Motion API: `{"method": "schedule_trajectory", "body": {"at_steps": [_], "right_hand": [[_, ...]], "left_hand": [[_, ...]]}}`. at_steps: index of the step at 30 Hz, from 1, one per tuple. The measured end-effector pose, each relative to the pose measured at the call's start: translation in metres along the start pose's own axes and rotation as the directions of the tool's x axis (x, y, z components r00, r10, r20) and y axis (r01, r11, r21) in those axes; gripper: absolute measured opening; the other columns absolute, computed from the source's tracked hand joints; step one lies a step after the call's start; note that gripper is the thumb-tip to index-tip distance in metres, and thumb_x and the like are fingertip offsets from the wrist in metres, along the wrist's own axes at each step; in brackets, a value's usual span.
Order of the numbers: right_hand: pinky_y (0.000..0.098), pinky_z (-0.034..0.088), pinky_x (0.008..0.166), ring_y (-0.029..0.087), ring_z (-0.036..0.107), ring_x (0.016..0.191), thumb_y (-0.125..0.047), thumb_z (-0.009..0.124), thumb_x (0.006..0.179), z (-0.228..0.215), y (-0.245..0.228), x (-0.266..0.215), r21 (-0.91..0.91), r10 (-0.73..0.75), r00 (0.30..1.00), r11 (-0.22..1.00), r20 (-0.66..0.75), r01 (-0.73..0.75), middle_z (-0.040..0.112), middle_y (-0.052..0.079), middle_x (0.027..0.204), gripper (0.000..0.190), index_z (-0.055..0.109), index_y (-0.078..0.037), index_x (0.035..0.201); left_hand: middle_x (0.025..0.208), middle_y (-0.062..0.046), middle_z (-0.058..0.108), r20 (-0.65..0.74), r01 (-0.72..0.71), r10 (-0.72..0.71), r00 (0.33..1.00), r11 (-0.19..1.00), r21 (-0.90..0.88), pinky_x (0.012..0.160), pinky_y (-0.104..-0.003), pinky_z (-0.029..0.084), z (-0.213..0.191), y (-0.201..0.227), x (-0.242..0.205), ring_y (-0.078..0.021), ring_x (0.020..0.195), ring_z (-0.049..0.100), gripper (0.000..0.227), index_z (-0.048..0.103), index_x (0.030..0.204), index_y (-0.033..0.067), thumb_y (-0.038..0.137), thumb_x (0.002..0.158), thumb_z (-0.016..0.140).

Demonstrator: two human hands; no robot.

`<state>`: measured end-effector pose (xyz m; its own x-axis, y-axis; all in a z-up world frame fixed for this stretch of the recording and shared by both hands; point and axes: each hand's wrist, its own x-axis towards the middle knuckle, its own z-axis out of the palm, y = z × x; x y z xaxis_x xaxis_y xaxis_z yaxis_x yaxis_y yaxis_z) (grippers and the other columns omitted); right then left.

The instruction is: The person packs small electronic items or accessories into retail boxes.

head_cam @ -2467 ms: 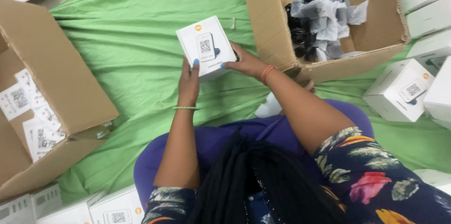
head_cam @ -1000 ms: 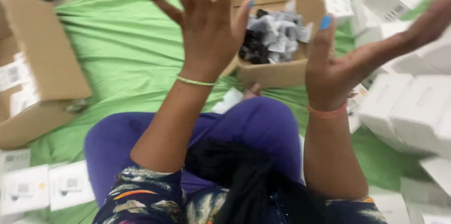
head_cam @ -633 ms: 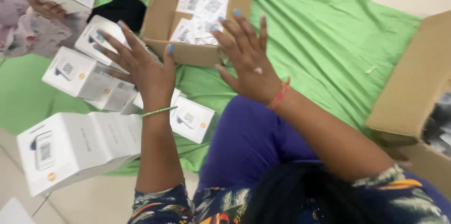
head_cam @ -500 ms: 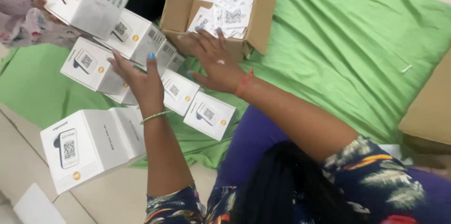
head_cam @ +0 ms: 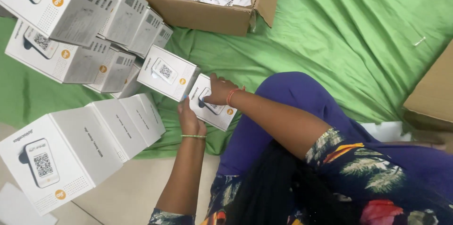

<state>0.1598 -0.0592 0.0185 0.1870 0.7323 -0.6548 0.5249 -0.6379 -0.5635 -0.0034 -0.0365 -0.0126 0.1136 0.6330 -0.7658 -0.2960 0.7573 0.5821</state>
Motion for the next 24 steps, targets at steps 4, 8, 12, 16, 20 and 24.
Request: {"method": "schedule_trajectory", "body": {"at_steps": [4, 8, 12, 16, 20, 24], "right_hand": [[0.0434, 0.053, 0.1, 0.04, 0.068, 0.115, -0.052, 0.083, 0.072, -0.045, 0.005, -0.033, 0.112, -0.147, 0.98, 0.98, -0.134, 0.162, 0.066, 0.028, 0.124, 0.09, 0.04, 0.0, 0.132], [0.0424, 0.047, 0.109, 0.033, 0.057, 0.132, -0.044, 0.09, 0.08, -0.123, 0.032, -0.079, 0.25, -0.519, 0.702, 0.688, -0.489, 0.682, 0.054, 0.022, 0.14, 0.096, 0.032, -0.001, 0.142], [0.0422, 0.044, 0.114, 0.03, 0.053, 0.136, -0.034, 0.091, 0.08, -0.192, 0.06, -0.203, 0.212, -0.537, 0.559, 0.573, -0.632, 0.791, 0.05, 0.019, 0.143, 0.111, 0.016, -0.002, 0.156], [0.0386, 0.051, 0.104, 0.024, 0.055, 0.128, -0.027, 0.085, 0.079, -0.195, 0.15, -0.268, 0.347, -0.198, 0.549, 0.593, -0.812, 0.727, 0.048, 0.014, 0.142, 0.102, 0.022, -0.004, 0.156], [0.0379, 0.055, 0.094, 0.021, 0.061, 0.114, -0.031, 0.074, 0.089, -0.175, 0.252, -0.291, 0.653, 0.325, 0.578, 0.208, -0.748, 0.728, 0.058, 0.011, 0.131, 0.075, 0.038, -0.004, 0.148], [0.0389, 0.059, 0.093, 0.023, 0.064, 0.108, -0.036, 0.071, 0.093, -0.139, 0.346, -0.251, 0.668, 0.523, 0.594, -0.061, -0.611, 0.741, 0.061, 0.012, 0.124, 0.063, 0.045, -0.002, 0.139]], "left_hand": [[0.155, -0.018, 0.042, 0.124, -0.276, 0.269, 0.955, 0.96, 0.039, 0.11, -0.043, 0.041, 0.05, 0.025, -0.08, -0.0273, 0.135, 0.048, 0.07, 0.021, 0.159, 0.0078, 0.016, 0.099, 0.056], [0.167, -0.014, 0.033, 0.442, -0.759, 0.669, 0.598, 0.649, 0.045, 0.127, -0.041, 0.03, 0.116, 0.056, -0.149, -0.0242, 0.152, 0.037, 0.064, 0.029, 0.161, 0.0033, 0.004, 0.102, 0.055], [0.165, -0.017, 0.042, 0.644, -0.822, 0.675, 0.359, 0.555, -0.124, 0.134, -0.042, 0.032, 0.208, 0.062, -0.205, -0.025, 0.154, 0.043, 0.046, 0.043, 0.155, 0.0038, 0.011, 0.111, 0.057], [0.145, -0.006, 0.066, 0.936, -0.99, 0.352, 0.016, 0.135, -0.033, 0.132, -0.041, 0.033, 0.308, 0.021, -0.272, -0.0224, 0.142, 0.06, 0.038, 0.059, 0.14, 0.008, 0.02, 0.104, 0.064], [0.166, -0.011, 0.039, 0.899, -0.912, 0.173, -0.403, -0.156, -0.379, 0.134, -0.052, 0.016, 0.375, -0.087, -0.278, -0.0361, 0.159, 0.032, 0.055, 0.052, 0.151, 0.0117, 0.019, 0.102, 0.076], [0.17, -0.02, 0.027, 0.985, -0.989, 0.093, -0.145, -0.012, -0.144, 0.131, -0.051, 0.021, 0.37, -0.207, -0.205, -0.0432, 0.158, 0.025, 0.072, 0.038, 0.159, 0.012, 0.01, 0.096, 0.071]]}}
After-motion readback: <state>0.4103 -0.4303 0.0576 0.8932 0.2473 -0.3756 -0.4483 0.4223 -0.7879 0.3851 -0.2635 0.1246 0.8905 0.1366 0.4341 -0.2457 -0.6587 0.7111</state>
